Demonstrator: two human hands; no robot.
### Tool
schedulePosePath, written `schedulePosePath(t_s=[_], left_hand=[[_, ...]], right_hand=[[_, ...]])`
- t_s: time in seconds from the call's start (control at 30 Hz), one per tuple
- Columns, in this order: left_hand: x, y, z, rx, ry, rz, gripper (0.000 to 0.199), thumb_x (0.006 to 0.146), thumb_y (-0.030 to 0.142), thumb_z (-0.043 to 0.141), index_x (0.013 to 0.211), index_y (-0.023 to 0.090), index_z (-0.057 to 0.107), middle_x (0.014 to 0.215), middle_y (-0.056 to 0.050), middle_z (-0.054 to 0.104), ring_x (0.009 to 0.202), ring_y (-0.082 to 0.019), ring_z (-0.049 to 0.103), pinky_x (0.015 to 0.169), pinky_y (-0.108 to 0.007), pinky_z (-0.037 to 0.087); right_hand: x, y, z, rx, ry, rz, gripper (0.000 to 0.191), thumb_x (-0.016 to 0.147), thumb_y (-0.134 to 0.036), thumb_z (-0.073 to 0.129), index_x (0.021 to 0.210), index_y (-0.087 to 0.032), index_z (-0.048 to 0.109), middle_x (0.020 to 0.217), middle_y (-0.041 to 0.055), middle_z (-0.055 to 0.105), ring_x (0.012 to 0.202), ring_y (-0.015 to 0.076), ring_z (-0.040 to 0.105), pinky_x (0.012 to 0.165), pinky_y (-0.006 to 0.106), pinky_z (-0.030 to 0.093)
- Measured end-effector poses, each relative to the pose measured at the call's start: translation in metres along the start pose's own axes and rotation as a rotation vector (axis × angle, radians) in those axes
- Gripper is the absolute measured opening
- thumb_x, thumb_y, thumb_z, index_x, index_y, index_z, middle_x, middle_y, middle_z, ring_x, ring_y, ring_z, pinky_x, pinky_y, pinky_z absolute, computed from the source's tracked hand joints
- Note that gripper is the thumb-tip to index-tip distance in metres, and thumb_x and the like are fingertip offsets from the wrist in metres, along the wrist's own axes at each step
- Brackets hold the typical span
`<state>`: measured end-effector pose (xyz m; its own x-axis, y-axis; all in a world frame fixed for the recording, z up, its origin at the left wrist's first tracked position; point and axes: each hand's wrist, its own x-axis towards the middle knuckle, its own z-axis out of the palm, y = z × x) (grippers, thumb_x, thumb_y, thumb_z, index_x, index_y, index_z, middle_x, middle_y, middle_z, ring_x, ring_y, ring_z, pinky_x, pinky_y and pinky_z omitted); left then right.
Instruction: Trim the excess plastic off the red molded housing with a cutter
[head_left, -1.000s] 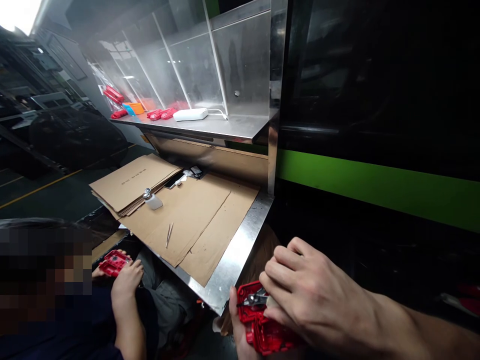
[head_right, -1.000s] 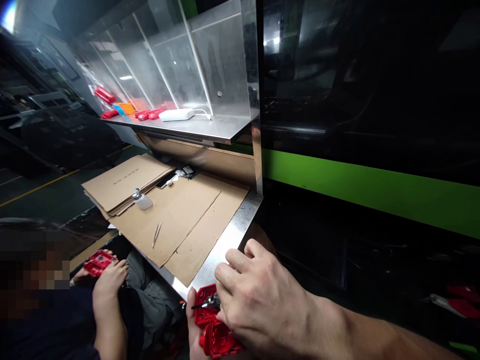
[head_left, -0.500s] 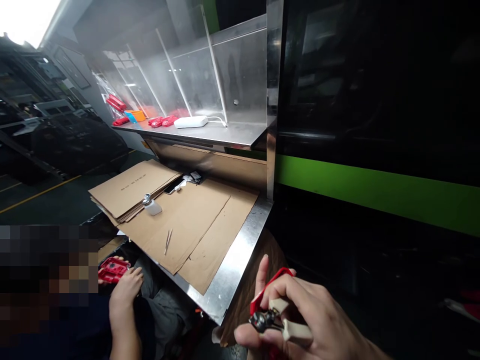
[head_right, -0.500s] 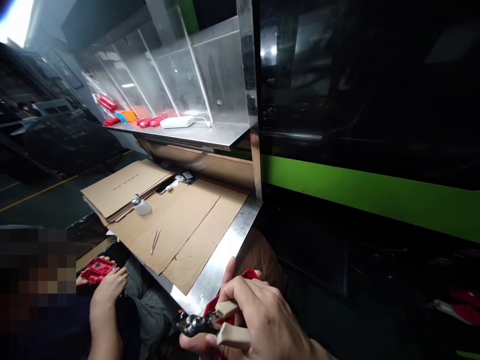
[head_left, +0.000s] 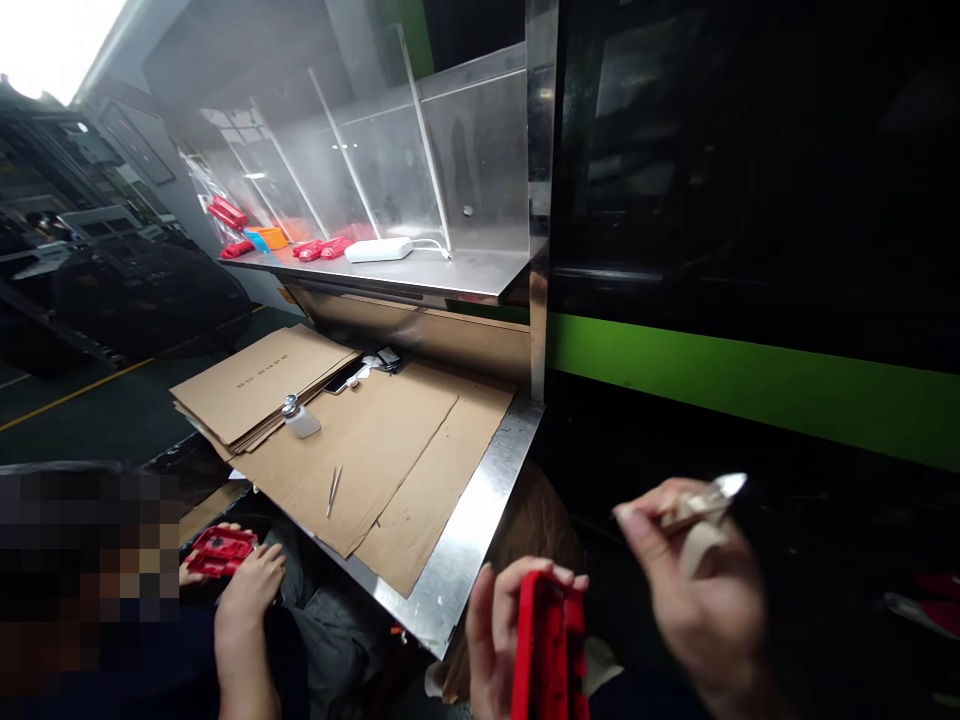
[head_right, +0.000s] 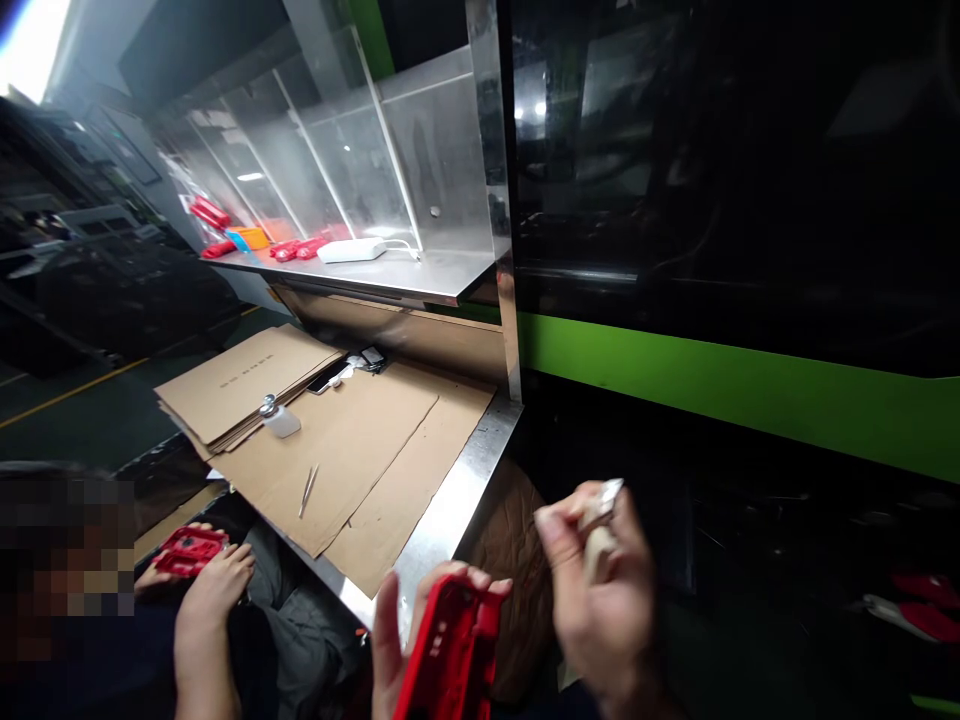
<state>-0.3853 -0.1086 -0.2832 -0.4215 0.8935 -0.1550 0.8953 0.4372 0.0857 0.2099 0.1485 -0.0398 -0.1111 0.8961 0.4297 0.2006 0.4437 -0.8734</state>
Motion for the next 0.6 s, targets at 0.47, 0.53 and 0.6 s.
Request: schedulePosePath(t_s=[0.47,0.53,0.6], left_hand=[[-0.006,-0.008,0.025,0.01,0.187,0.077,0.082,0.069,0.092,-0.012,0.049,0.026,0.032,0.05,-0.002,0.037,0.076,-0.027,0.057,0.09,-0.055,0.042],[-0.008,0.0,0.021,-0.037,0.198,0.064,0.082,0.071,0.089,-0.015,0.048,0.026,0.033,0.051,-0.004,0.038,0.078,-0.03,0.058,0.094,-0.063,0.036],[-0.006,0.011,0.015,-0.108,0.185,0.079,0.084,0.078,0.085,-0.009,0.051,0.024,0.042,0.059,-0.007,0.044,0.09,-0.033,0.058,0.102,-0.07,0.026]], right_hand=[[0.041,0.012,-0.022,-0.346,-0.76,0.049,0.033,0.101,-0.051,0.041,0.103,-0.022,0.057,0.098,0.0033,0.06,0.082,0.0189,0.057,0.072,0.035,0.044],[0.032,-0.016,-0.017,-0.305,-0.874,-0.075,0.023,0.1,-0.041,0.047,0.107,-0.021,0.058,0.102,0.0035,0.058,0.089,0.0196,0.054,0.081,0.037,0.043],[0.028,-0.031,-0.011,-0.333,-0.937,-0.18,0.018,0.098,-0.037,0.052,0.105,-0.021,0.059,0.102,0.0032,0.057,0.093,0.0208,0.051,0.086,0.04,0.043]])
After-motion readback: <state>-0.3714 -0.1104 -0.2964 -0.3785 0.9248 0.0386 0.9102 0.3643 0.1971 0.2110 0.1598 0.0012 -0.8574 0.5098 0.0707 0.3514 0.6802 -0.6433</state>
